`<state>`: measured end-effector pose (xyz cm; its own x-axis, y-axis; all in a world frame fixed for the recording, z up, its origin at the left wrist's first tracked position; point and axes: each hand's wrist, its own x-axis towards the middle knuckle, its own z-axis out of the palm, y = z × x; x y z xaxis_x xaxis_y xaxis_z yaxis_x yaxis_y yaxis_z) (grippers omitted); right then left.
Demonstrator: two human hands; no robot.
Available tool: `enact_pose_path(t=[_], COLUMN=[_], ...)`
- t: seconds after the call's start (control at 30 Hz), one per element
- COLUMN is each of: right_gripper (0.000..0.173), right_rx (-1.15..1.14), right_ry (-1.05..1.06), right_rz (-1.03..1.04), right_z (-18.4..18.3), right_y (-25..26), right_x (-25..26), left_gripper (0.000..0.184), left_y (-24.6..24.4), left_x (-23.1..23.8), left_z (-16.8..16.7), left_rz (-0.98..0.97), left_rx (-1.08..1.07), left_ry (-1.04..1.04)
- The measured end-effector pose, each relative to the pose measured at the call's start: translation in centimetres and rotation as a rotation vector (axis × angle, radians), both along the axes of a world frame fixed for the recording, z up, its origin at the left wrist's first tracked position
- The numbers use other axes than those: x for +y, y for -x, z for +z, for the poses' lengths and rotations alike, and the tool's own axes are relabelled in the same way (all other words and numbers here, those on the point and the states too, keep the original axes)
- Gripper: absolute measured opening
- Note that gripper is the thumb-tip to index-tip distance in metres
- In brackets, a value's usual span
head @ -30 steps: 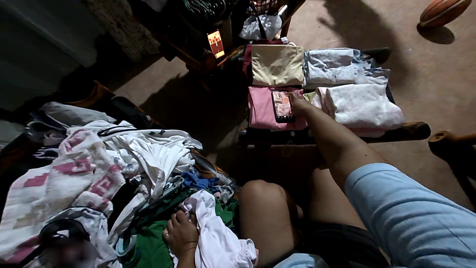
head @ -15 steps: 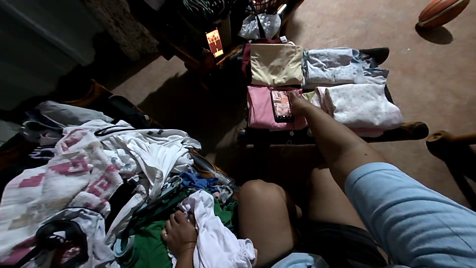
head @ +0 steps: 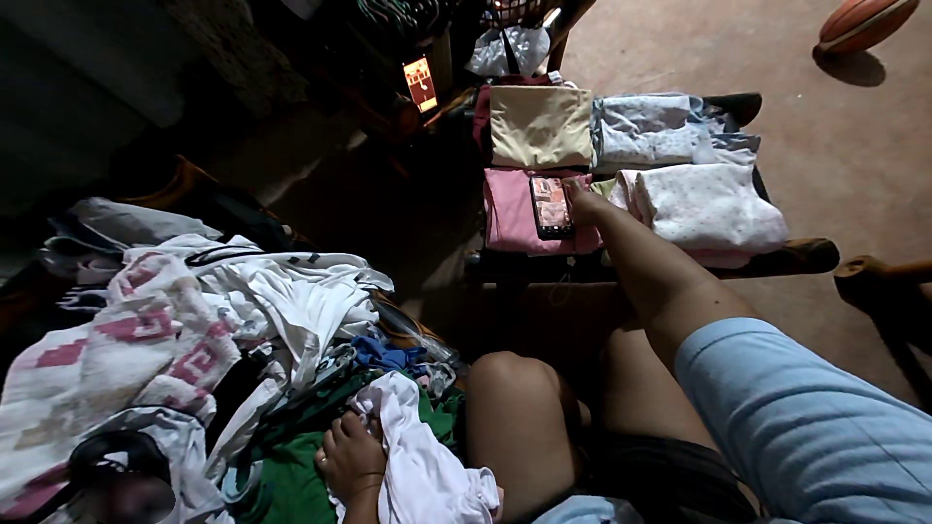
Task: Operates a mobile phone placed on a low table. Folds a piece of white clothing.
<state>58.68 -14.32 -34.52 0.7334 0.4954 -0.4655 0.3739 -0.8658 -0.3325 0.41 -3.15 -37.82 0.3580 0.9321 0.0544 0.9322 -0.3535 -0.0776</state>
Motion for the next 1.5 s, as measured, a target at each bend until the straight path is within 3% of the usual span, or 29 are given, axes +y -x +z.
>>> enact_pose_path(t=[0.23,0.53,1.0,1.17,1.2,1.33,1.5], right_gripper=[0.085,0.092,0.086,0.064,0.066,0.11,0.126], right_rx=[-0.008,-0.038,0.008,0.112,0.129,0.118,0.066], right_ry=[-0.083,-0.07,-0.093,-0.155,-0.203,-0.184,-0.092], right_rz=[-0.022,-0.012,0.049,-0.022,-0.035,-0.018,-0.023], right_z=[-0.1,-2.0,-1.1,-0.7,-1.2,-1.0,0.2], right_y=[-0.2,-2.4,-1.3,-1.2,-1.1,1.3,3.5], right_x=[0.0,0.6,-0.3,-0.2,-0.2,0.3,0.9], left_gripper=[0.039,0.04,0.037,0.039,0.04,0.037,0.037], left_y=[0.0,-0.1,-0.1,0.2,0.3,0.3,0.5], left_x=[-0.1,-0.1,-0.1,0.2,0.3,0.2,0.3], left_z=[0.0,0.0,0.0,-0.5,-0.6,-0.7,-1.1], left_rz=[-0.005,0.012,0.015,0.039,0.042,0.038,0.043], left_rx=[0.009,0.024,0.012,0.054,0.057,0.051,0.072], left_ry=[-0.013,0.0,0.031,0.067,0.07,0.051,0.029])
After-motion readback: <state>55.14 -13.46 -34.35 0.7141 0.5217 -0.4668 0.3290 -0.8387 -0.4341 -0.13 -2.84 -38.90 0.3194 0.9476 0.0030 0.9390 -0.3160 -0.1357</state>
